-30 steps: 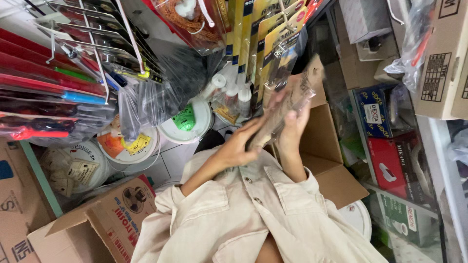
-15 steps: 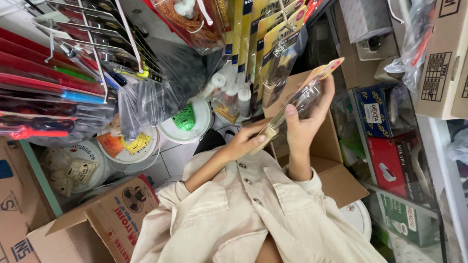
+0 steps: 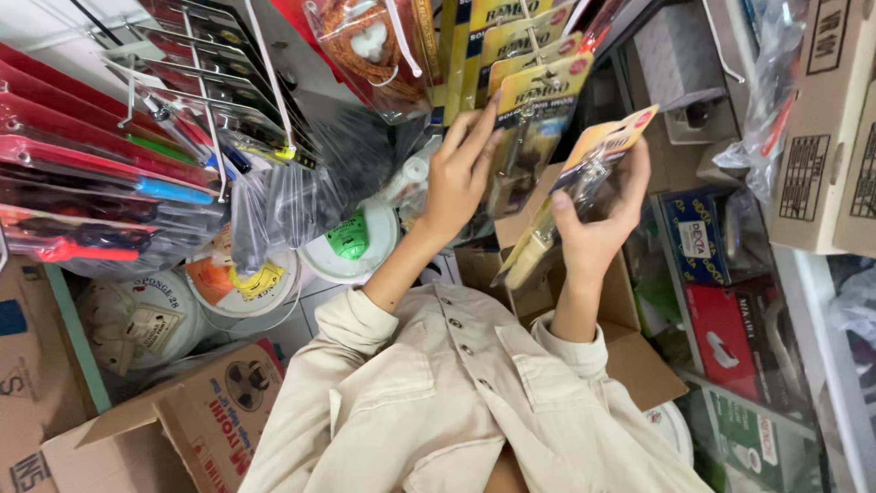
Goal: The person picks up packaged soldering irons and a small plastic toy, inspects the packaging, and places some items into a cardboard box while hanging others on a metal wire rack.
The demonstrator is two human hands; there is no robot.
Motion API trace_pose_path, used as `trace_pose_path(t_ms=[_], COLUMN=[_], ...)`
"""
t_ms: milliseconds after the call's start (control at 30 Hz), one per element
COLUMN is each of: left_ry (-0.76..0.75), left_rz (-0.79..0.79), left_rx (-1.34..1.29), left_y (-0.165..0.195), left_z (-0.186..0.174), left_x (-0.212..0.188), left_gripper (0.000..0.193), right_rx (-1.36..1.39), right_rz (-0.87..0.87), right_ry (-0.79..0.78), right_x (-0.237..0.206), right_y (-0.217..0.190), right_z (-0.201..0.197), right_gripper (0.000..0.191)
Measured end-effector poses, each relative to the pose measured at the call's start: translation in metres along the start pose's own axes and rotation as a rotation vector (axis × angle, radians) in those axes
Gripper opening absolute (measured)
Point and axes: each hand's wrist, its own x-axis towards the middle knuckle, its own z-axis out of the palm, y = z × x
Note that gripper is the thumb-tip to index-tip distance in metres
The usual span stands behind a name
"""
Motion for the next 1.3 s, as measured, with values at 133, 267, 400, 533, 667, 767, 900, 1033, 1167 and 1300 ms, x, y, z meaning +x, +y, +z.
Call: trace_pose_path(t_ms=[133, 267, 400, 533, 667, 767, 900, 1033, 1167, 1300], left_ry=[-0.09, -0.061, -0.009, -0.008, 0.012, 0.008, 0.017, 0.026, -0.091, -0.134], left_rz=[-0.053, -0.027, -0.093, -0.08, -0.115, -0.107, -0.103, -0.099, -0.31, -0.325], left_rx=[-0.02, 0.003, 0.035, 0.005, -0.033, -0.035, -0.027, -0.071, -0.215, -0.307], left_y=[-0.01, -0.012, -0.009, -0.019, -0.029, -0.034, -0.039, -0.034, -0.018, -0.002], left_z=[-0.013, -0.019, -0.01, -0.005, 0.0, -0.001, -0.004, -0.007, -0.008, -0.008], left_x=[0.013, 0.016, 0.006, 0.008, 0.016, 0.023, 0.029, 0.023, 0.008, -0.006], left_gripper=[0.063, 0.062, 0.055, 0.05, 0.048, 0.049, 0.047, 0.042, 0.026, 0.022], right_rx=[-0.017, -0.025, -0.091, -0.14, -0.18, -0.172, -0.196, -0.174, -0.121, 0.173], right_rz=[0.095, 0.169, -0.023, 0.019, 0.078, 0.061, 0.031, 0.022, -0.153, 0.094], right_ry=[-0.041, -0.066, -0.041, -0.073, -0.09, -0.089, -0.09, -0.089, -0.078, -0.104], right_x=[-0.008, -0.013, -0.004, 0.014, 0.026, 0.03, 0.031, 0.023, 0.025, 0.051], right_y=[0.015, 0.04, 0.061, 0.063, 0.059, 0.063, 0.077, 0.08, 0.068, 0.069], right_z=[0.008, 0.034, 0.053, 0.05, 0.05, 0.057, 0.063, 0.049, 0.017, -0.014], right_gripper=[0.092, 0.098, 0.101, 0.098, 0.094, 0.095, 0.095, 0.098, 0.095, 0.101])
